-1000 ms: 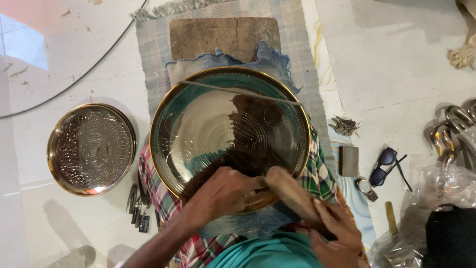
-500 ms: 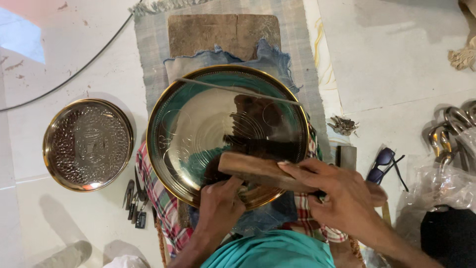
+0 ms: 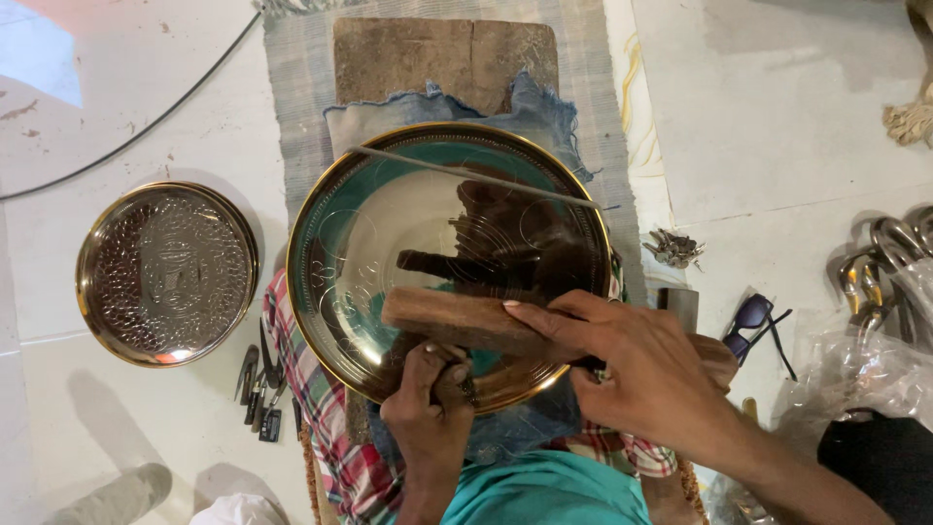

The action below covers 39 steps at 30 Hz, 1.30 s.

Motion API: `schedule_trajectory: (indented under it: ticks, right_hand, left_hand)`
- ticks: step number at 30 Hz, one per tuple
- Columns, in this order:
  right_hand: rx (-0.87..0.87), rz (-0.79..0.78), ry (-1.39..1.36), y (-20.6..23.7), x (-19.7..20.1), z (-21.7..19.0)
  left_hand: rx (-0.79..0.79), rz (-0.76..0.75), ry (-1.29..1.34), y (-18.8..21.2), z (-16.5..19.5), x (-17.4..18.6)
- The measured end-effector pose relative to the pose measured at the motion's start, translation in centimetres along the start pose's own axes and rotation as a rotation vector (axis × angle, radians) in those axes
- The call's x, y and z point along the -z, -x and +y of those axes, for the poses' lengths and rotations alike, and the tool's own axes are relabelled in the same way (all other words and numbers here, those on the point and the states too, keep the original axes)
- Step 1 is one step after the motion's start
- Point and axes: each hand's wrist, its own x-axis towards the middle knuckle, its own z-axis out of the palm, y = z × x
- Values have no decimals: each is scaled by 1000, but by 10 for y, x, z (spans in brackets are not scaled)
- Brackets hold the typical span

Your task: The person uses a wooden mallet to strike a chisel held against a large, round, gold-rimmed metal plate. They repeatedly tap the chisel to create or deepen circular patterns on the plate's surface. The person adjusts the chisel's position frequently to work on different areas of the design.

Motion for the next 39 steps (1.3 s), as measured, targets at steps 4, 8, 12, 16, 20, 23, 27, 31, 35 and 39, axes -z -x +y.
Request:
schedule_trajectory:
  ticks: [4,8,12,16,20,23,27,31,35,39]
  right_hand:
    - [208,162,86,-1,-2,-1]
    - [218,158,22,-6,6,-11]
    - [277,153,-31,-11,23,-28]
    - [173,-182,348,-19,34,-34]
    - [426,126,190,-26,27,-34]
    - [208,-153,351,-27,23,-34]
    - [353,191,-67,-23,24,-35]
    - [233,-6,150,-17,23,-25]
    - [269,181,54,-5,3,-7]
    - [87,276,-469,7,-19,14]
  left_hand:
    - [-65,21,24,-1,2,0]
    - [-38,2,-34,1,-2,-2]
    - [-90,31,-38,5,-8,-4]
    - [-104,57,-99,7,-11,-4]
    - [-80,5,15,7,-9,-2]
    - [-38,8,-20,4,-9,-3]
    - [-16,-63,74,3,-12,-4]
    - [-65,-153,-2,-2,-19,-1]
    - [-149,-287,5,-12,-21,4]
    - [-19,-510,-16,-25,-15,11]
